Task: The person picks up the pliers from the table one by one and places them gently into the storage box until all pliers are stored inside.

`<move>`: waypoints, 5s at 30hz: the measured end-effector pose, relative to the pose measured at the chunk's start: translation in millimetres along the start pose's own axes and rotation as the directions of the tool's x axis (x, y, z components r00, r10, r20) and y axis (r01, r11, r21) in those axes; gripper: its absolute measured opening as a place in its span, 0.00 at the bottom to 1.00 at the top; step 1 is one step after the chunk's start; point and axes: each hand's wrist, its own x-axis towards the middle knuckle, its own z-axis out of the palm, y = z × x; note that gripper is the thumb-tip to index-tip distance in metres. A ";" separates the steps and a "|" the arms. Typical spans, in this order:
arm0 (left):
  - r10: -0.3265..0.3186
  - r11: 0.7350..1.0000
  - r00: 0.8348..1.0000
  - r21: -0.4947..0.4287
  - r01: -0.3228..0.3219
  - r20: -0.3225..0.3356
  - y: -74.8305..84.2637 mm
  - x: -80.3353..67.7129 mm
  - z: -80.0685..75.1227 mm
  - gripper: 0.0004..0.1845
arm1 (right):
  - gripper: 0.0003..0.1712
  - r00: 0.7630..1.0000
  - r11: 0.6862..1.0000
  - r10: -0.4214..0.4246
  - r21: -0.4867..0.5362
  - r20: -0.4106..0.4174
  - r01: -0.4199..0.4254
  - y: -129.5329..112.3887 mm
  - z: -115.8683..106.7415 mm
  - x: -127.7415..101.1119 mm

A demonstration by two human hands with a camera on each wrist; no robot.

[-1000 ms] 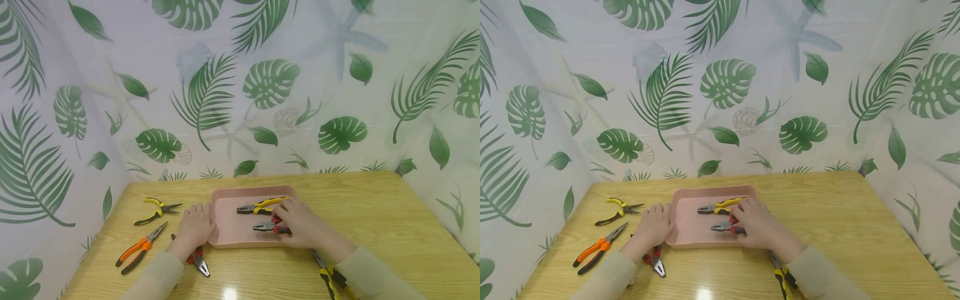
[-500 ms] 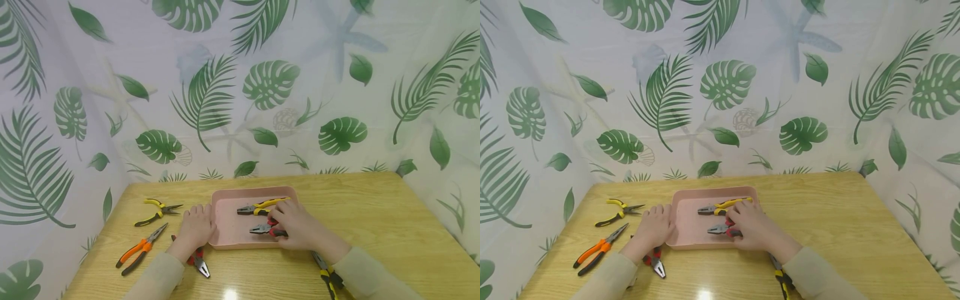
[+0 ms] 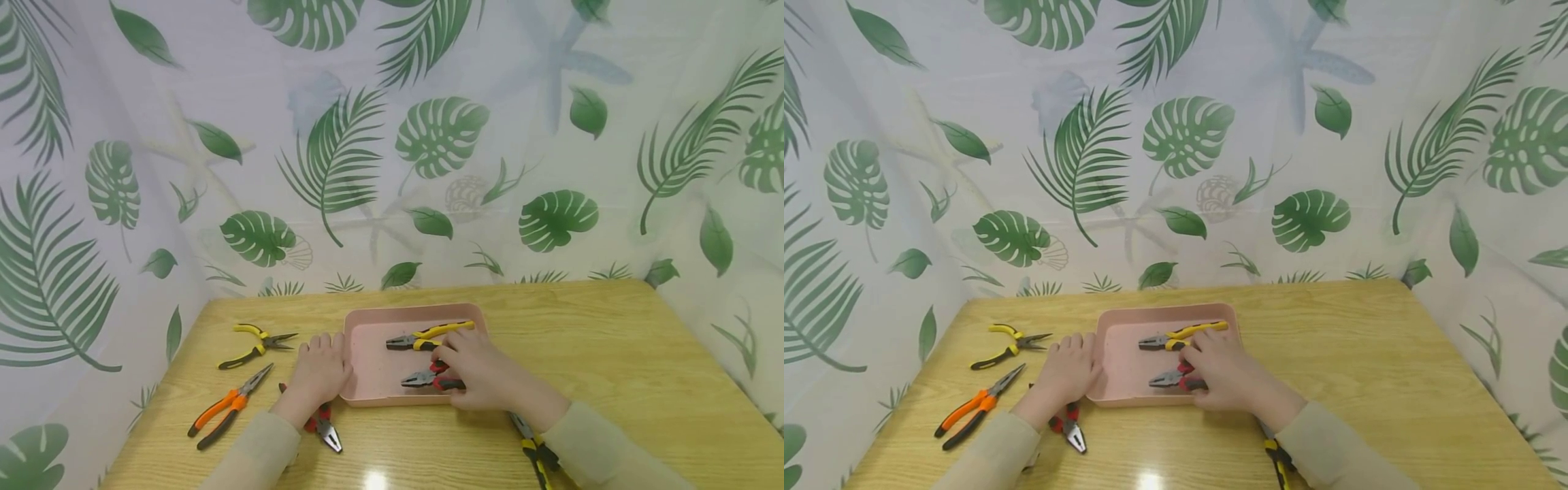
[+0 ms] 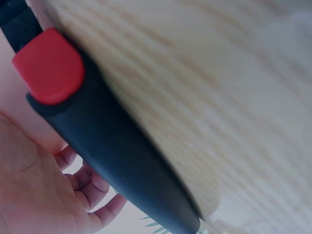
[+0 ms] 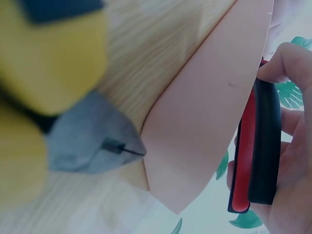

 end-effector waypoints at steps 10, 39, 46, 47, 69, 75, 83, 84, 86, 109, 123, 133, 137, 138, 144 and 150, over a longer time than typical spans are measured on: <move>-0.013 1.000 1.000 0.009 0.013 0.017 1.1 0.8 0.1 0.16 | 0.25 1.000 1.000 -0.006 -0.029 -0.004 0.006 -8.1 -0.6 7.1; -0.001 1.000 1.000 -0.015 0.001 0.016 1.2 -1.2 -3.0 0.12 | 0.23 0.999 0.999 0.033 0.001 0.030 -0.033 -10.0 -0.9 11.2; -0.005 1.000 1.000 -0.020 0.006 0.012 1.6 -0.5 -1.7 0.12 | 0.20 0.998 0.998 0.053 -0.038 0.042 -0.052 -10.4 -3.2 9.4; -0.006 1.000 1.000 -0.022 0.007 0.010 1.8 -0.3 -1.6 0.11 | 0.20 0.998 0.997 0.056 -0.046 0.042 -0.054 -10.5 -3.6 9.0; -0.009 1.000 1.000 -0.001 0.009 0.016 1.8 0.1 1.6 0.12 | 0.17 0.995 0.993 0.080 -0.097 0.057 -0.074 -4.7 -10.0 -1.0; -0.010 1.000 1.000 -0.003 0.010 0.012 2.9 -0.1 -1.8 0.12 | 0.18 0.996 0.990 0.076 -0.124 0.057 -0.068 -2.5 -12.0 -4.1; -0.008 1.000 1.000 -0.005 0.008 0.009 0.7 0.2 0.8 0.12 | 0.24 0.991 0.988 0.093 -0.136 0.094 -0.080 -0.5 -12.8 -7.4; -0.008 1.000 1.000 -0.003 0.008 0.011 0.7 0.2 1.2 0.12 | 0.24 0.991 0.988 0.093 -0.135 0.092 -0.080 0.3 -12.0 -8.2; -0.007 1.000 1.000 -0.003 0.007 0.011 0.6 0.6 1.3 0.13 | 0.24 0.992 0.987 0.091 -0.138 0.083 -0.079 1.6 -10.9 -10.1; -0.013 1.000 1.000 -0.006 0.013 0.015 0.3 1.8 1.1 0.12 | 0.24 0.979 0.977 0.185 -0.127 0.086 -0.173 11.0 -25.1 -28.6; -0.007 1.000 1.000 -0.016 0.007 0.003 1.6 0.1 -2.9 0.12 | 0.21 0.983 0.973 0.185 -0.141 0.019 -0.180 13.7 -35.5 -40.8; -0.010 1.000 1.000 -0.008 0.010 0.018 1.7 0.5 0.3 0.13 | 0.15 0.986 0.973 0.134 -0.178 -0.100 -0.150 17.2 -39.2 -55.2; -0.009 1.000 1.000 -0.006 0.009 0.019 1.9 0.8 0.1 0.13 | 0.22 0.984 0.972 0.170 -0.156 -0.053 -0.177 20.2 -41.5 -60.6; -0.008 1.000 1.000 -0.005 0.008 0.018 2.0 0.9 -0.1 0.13 | 0.23 0.983 0.972 0.180 -0.149 -0.042 -0.184 20.9 -41.8 -62.0; -0.011 1.000 1.000 -0.014 0.011 0.013 1.3 1.4 0.5 0.13 | 0.22 0.975 0.965 0.222 -0.140 -0.023 -0.223 20.2 -46.2 -69.2; -0.001 0.999 1.000 -0.032 0.001 -0.006 0.2 -1.0 3.6 0.13 | 0.22 0.974 0.964 0.224 -0.147 -0.017 -0.224 18.9 -48.5 -75.6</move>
